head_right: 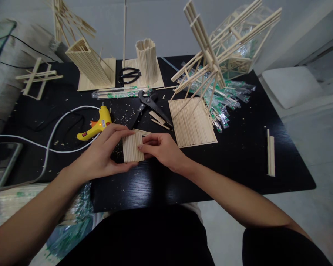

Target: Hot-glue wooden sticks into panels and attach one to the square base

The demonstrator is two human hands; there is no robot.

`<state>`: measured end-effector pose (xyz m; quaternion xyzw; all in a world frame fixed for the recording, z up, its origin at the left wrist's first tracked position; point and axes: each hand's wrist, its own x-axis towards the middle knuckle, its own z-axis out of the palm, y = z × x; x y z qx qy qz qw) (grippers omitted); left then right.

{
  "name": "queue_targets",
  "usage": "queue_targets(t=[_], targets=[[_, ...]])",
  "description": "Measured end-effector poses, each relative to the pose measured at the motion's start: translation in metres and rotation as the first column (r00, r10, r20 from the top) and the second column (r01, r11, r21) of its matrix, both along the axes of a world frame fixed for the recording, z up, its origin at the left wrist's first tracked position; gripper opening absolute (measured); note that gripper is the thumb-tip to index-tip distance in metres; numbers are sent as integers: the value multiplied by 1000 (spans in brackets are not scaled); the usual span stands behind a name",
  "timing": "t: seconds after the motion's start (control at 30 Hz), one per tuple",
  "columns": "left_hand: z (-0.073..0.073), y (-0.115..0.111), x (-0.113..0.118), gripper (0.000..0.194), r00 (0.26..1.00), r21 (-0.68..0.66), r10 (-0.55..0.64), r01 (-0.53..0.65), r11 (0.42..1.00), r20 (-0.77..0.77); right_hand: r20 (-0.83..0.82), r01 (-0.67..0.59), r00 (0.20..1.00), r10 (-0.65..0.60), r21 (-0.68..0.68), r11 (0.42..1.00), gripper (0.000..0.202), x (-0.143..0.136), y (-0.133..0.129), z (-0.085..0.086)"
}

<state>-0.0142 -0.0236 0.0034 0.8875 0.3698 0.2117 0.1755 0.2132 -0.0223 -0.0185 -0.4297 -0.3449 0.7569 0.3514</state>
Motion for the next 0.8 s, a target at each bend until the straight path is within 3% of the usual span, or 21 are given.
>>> queue_targets(t=[0.27,0.8], targets=[[3,0,-2,71,999,20,-29,30,999,-13,-56,-88,994,89,20,996,30,5,3,7],[4,-3,3,71,995,8,-95,95,995,-12,3,-42,999,42,55,998,33,3,3,3]])
